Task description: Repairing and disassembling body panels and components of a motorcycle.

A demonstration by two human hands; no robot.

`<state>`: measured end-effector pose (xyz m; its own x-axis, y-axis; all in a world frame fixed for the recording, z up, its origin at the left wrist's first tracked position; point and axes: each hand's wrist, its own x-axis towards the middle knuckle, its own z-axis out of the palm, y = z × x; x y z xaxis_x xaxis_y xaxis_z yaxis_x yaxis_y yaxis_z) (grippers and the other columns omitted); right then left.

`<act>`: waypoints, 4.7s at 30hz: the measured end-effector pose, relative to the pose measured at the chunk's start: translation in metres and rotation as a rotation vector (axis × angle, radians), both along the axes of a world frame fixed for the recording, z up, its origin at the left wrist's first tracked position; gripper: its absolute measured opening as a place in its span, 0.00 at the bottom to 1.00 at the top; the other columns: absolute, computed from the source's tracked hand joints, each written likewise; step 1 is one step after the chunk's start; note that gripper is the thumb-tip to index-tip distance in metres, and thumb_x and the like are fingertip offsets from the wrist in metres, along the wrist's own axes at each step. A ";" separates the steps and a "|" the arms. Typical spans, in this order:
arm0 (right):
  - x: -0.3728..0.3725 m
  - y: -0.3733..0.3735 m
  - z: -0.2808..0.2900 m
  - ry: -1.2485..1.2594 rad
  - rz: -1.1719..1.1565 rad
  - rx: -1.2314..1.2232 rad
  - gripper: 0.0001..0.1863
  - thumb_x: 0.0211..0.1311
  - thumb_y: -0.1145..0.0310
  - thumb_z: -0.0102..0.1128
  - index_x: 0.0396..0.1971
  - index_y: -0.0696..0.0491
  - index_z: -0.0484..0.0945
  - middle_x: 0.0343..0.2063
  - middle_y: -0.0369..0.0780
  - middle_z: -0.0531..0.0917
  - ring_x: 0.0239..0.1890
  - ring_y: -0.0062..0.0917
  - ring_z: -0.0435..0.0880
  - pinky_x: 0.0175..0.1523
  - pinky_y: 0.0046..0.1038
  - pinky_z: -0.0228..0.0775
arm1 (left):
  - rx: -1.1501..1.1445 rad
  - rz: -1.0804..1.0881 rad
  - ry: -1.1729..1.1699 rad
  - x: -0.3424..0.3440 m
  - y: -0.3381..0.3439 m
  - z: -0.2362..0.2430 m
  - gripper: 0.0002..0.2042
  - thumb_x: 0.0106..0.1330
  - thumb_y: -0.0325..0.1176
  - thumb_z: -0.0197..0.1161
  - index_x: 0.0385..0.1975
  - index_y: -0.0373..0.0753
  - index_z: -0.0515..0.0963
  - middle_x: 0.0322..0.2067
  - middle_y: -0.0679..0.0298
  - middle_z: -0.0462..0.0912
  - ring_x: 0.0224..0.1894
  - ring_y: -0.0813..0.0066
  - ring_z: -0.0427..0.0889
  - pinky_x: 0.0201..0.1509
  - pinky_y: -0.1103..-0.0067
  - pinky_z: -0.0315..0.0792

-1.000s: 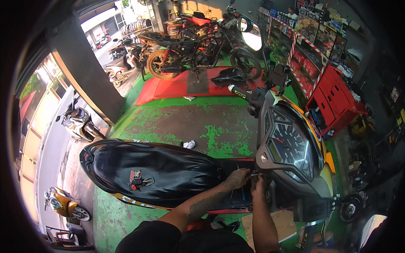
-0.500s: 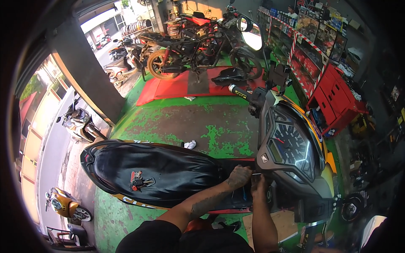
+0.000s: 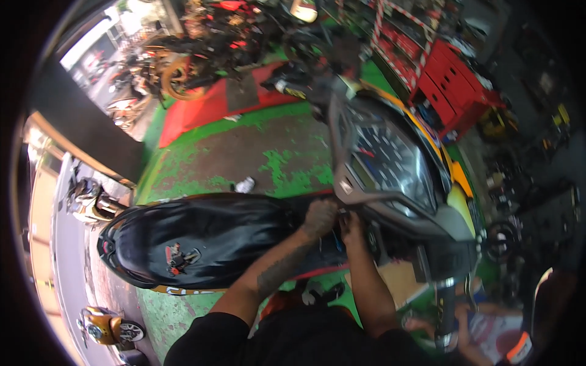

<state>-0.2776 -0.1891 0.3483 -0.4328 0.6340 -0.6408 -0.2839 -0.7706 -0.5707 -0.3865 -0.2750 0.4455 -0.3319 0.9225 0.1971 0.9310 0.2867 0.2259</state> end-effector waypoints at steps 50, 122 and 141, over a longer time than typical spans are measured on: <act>-0.008 0.001 0.000 0.082 -0.065 -0.015 0.07 0.62 0.66 0.61 0.39 0.46 0.76 0.31 0.29 0.78 0.35 0.20 0.77 0.44 0.27 0.73 | 0.050 -0.054 -0.196 -0.015 0.010 -0.018 0.07 0.55 0.33 0.62 0.32 0.43 0.81 0.34 0.55 0.85 0.41 0.59 0.85 0.47 0.60 0.75; 0.029 -0.111 0.173 0.494 0.272 0.108 0.21 0.68 0.50 0.53 0.48 0.53 0.75 0.43 0.37 0.82 0.49 0.24 0.78 0.53 0.31 0.71 | 0.531 -0.020 -1.139 0.004 -0.127 0.126 0.18 0.52 0.24 0.73 0.44 0.35 0.81 0.32 0.67 0.75 0.27 0.84 0.71 0.30 0.85 0.68; 0.221 -0.129 -0.010 -0.878 0.855 0.682 0.21 0.68 0.58 0.57 0.48 0.60 0.78 0.38 0.45 0.85 0.41 0.29 0.84 0.48 0.30 0.73 | -0.107 0.280 -1.459 0.087 -0.117 -0.157 0.17 0.54 0.38 0.69 0.37 0.34 0.78 0.32 0.57 0.81 0.36 0.64 0.81 0.42 0.71 0.73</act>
